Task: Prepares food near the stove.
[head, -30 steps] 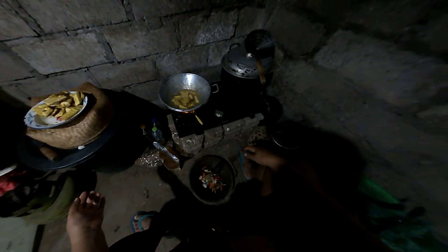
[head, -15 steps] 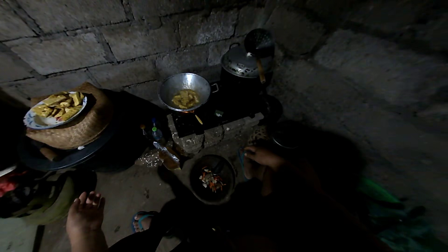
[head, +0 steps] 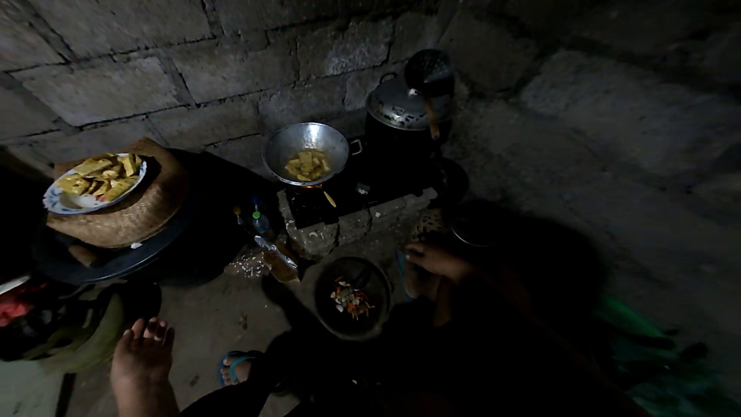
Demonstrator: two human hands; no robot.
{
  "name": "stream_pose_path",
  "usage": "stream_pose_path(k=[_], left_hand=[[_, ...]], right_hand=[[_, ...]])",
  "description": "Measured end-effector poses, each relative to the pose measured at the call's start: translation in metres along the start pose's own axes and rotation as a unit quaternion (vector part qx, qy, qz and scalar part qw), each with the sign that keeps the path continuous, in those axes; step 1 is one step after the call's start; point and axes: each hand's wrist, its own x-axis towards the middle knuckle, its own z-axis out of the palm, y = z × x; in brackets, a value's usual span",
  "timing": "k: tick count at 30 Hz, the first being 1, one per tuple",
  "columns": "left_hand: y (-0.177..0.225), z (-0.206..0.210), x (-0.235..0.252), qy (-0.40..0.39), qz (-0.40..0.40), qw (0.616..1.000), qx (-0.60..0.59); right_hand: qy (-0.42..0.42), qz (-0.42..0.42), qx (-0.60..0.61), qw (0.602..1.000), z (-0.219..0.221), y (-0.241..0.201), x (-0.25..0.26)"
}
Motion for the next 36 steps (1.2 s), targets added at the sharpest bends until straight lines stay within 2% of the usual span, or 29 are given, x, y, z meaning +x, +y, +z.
stream_pose_path(k=[36], left_hand=[[-0.0010,0.0017,0.0006,0.001,-0.004,1.000,0.002]], right_hand=[[0.002,0.004,0.006,1.000,0.0004,-0.0024,-0.0026]])
